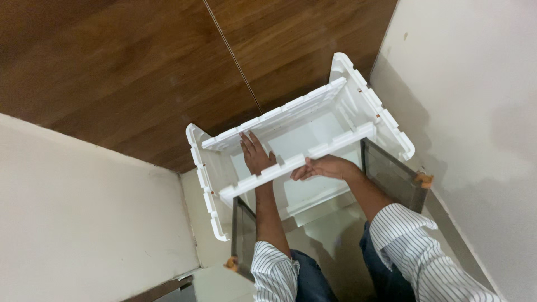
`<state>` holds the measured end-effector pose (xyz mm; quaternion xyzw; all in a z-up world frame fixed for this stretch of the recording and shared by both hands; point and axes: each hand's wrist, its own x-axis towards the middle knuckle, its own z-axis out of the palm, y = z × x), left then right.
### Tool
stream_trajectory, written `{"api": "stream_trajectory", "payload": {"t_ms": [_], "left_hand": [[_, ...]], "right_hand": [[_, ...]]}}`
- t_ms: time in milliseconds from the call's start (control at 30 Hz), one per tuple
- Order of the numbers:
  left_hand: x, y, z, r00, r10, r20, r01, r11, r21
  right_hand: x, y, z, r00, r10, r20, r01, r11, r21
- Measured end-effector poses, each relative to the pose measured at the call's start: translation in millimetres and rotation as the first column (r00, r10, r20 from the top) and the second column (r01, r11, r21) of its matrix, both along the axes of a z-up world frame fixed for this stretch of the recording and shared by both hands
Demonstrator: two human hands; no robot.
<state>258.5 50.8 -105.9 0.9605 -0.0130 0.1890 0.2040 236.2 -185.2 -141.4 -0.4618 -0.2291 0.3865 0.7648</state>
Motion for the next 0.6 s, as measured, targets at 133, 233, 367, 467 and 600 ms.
{"api": "stream_trajectory", "payload": {"t_ms": [133,233,367,467,600], "left_hand": [[-5,3,-10,0.994,-0.044,0.099,0.040,0.998,0.042],[-8,4,-16,0.986,-0.049,0.159,0.044,0.998,0.036],[-11,6,-20,0.981,-0.095,0.169,0.092,0.995,0.026],[-13,4,-17,0.982,-0.100,0.162,0.097,0.995,0.022],[-19,3,-16,0.992,-0.096,0.082,0.094,0.995,0.031]], "right_hand": [[9,4,-7,0.982,-0.185,-0.026,0.177,0.967,-0.185],[7,3,-3,0.962,-0.273,-0.023,0.265,0.947,-0.182],[8,3,11,0.898,-0.440,0.012,0.440,0.898,-0.029],[10,5,27,0.815,-0.578,-0.046,0.580,0.812,0.070],[20,4,40,0.731,-0.652,-0.203,0.676,0.650,0.348]]}}
